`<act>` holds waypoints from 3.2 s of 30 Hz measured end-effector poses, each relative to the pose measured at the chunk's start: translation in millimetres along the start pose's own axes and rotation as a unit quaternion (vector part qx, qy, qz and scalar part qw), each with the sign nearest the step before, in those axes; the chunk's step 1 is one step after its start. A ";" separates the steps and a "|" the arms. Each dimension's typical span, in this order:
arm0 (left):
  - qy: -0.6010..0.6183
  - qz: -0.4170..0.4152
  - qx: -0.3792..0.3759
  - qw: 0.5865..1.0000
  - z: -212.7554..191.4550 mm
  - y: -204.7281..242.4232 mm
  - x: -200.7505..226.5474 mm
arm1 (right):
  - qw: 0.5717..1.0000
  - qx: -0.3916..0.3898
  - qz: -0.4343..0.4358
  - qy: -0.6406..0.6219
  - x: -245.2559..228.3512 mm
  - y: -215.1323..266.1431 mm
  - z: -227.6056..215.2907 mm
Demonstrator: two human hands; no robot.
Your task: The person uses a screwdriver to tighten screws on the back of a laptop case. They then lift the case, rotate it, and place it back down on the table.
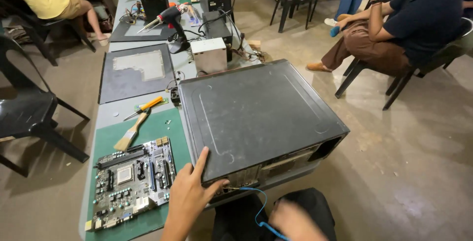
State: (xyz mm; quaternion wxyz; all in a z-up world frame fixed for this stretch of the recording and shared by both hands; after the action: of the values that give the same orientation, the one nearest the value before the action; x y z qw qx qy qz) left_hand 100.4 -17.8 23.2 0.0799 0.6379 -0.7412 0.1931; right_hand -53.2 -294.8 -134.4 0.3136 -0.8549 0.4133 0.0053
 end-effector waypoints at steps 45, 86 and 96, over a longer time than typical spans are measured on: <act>-0.156 0.099 0.217 0.958 -22.7 30.9 27.6 | 0.936 0.185 -0.045 0.297 96.1 -139.0 -180.2; -0.099 0.269 0.247 0.926 -15.9 30.6 33.0 | 0.987 0.144 0.073 0.010 180.4 -120.7 -209.4; 0.007 0.236 0.315 0.919 3.3 76.1 86.1 | 0.921 0.260 0.282 0.064 132.7 -66.6 -225.1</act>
State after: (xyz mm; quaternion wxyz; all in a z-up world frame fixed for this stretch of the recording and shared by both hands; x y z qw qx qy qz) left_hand 11.6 -89.4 37.6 -0.1677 0.4354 -0.7705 0.4342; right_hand 25.2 -479.0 46.2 0.4832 -0.5896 0.6435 -0.0689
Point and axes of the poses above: each hand's wrist, its own y-axis away from the middle knuckle, its own z-axis out of the palm, x = y × z, the point moved 10 cm from there along -y, towards the middle knuckle, and after that the axes turned 4 degrees about -z, right-handed, at the moved point
